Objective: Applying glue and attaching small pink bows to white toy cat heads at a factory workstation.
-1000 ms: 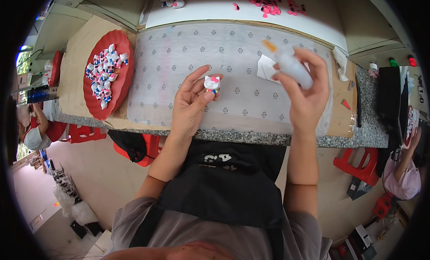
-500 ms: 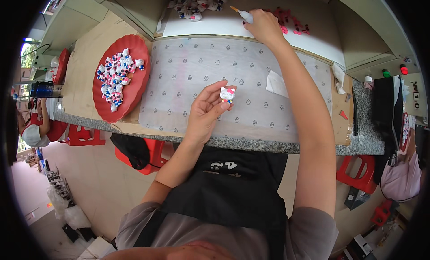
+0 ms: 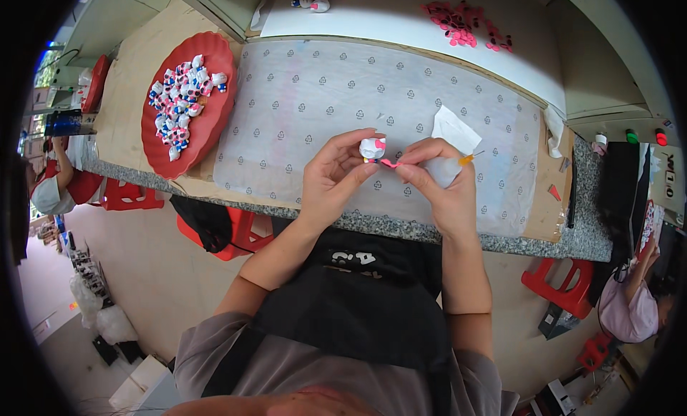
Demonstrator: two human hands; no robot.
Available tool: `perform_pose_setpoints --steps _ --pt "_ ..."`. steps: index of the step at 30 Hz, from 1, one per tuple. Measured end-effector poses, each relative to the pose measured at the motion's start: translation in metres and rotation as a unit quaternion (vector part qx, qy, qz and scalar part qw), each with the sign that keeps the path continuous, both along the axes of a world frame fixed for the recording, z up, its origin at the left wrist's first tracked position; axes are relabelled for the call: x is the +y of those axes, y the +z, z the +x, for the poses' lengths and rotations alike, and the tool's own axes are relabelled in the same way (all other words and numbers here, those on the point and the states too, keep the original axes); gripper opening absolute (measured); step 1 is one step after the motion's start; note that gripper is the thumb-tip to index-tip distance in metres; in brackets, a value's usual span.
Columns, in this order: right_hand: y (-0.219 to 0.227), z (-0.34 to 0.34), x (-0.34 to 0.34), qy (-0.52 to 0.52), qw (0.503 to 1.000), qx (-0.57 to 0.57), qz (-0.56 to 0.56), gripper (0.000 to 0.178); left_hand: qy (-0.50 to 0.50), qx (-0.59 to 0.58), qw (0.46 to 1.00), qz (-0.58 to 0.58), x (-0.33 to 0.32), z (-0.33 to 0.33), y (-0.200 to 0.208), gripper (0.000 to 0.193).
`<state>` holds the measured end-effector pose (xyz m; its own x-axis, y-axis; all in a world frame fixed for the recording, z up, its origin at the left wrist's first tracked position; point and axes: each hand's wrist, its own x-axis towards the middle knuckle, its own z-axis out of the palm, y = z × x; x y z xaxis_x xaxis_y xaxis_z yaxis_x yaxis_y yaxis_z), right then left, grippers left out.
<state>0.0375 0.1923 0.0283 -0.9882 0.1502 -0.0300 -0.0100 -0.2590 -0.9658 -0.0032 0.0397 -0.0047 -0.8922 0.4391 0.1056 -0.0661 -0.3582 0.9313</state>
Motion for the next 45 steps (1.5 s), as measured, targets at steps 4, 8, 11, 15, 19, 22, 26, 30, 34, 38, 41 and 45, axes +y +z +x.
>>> perform_pose_setpoints --steps 4,8,11,15,19,22,26,30,34,38,41,45 --pt "-0.002 0.002 -0.008 -0.024 0.999 -0.017 0.029 0.009 0.012 0.04 0.997 -0.061 0.002 0.002 0.002 0.037" --pt "-0.004 0.0 -0.008 -0.009 0.996 -0.024 0.088 0.008 0.037 0.066 0.993 -0.096 0.006 0.004 -0.001 0.034" --pt "-0.007 -0.001 -0.009 -0.034 0.994 -0.017 0.105 0.007 0.048 0.112 0.982 -0.146 0.005 0.004 -0.001 0.033" --pt "-0.008 -0.001 -0.009 -0.04 0.993 -0.012 0.109 0.007 0.032 0.112 0.986 -0.119 0.005 0.004 0.001 0.03" --pt "-0.01 -0.001 -0.011 -0.027 0.995 -0.017 0.096 0.008 0.012 0.062 0.997 -0.044 0.0 0.001 -0.003 0.024" --pt "-0.012 -0.001 -0.013 -0.024 0.995 -0.017 0.091 0.01 -0.006 0.057 0.998 -0.028 -0.002 0.0 -0.002 0.021" --pt "-0.016 -0.001 -0.016 -0.06 0.994 0.016 0.093 0.015 -0.003 0.053 0.999 -0.007 -0.004 0.001 0.0 0.022" --pt "-0.012 -0.001 -0.018 -0.034 0.997 0.018 0.059 0.021 0.003 0.027 0.999 0.04 -0.003 0.004 0.0 0.022" --pt "-0.01 -0.002 -0.017 0.012 0.996 0.02 0.089 0.025 -0.014 -0.007 1.0 0.008 -0.007 0.005 0.005 0.022" --pt "-0.019 -0.004 -0.013 -0.005 0.985 0.099 0.142 0.021 -0.01 0.023 0.999 0.02 -0.003 0.0 -0.001 0.022" --pt "-0.021 -0.005 -0.015 -0.007 0.986 0.093 0.142 0.02 -0.029 0.028 0.998 0.044 -0.004 -0.004 -0.003 0.021" --pt "-0.005 -0.004 -0.019 0.0 0.993 0.023 0.116 0.019 -0.032 -0.033 0.998 0.041 -0.008 0.002 0.006 0.02"
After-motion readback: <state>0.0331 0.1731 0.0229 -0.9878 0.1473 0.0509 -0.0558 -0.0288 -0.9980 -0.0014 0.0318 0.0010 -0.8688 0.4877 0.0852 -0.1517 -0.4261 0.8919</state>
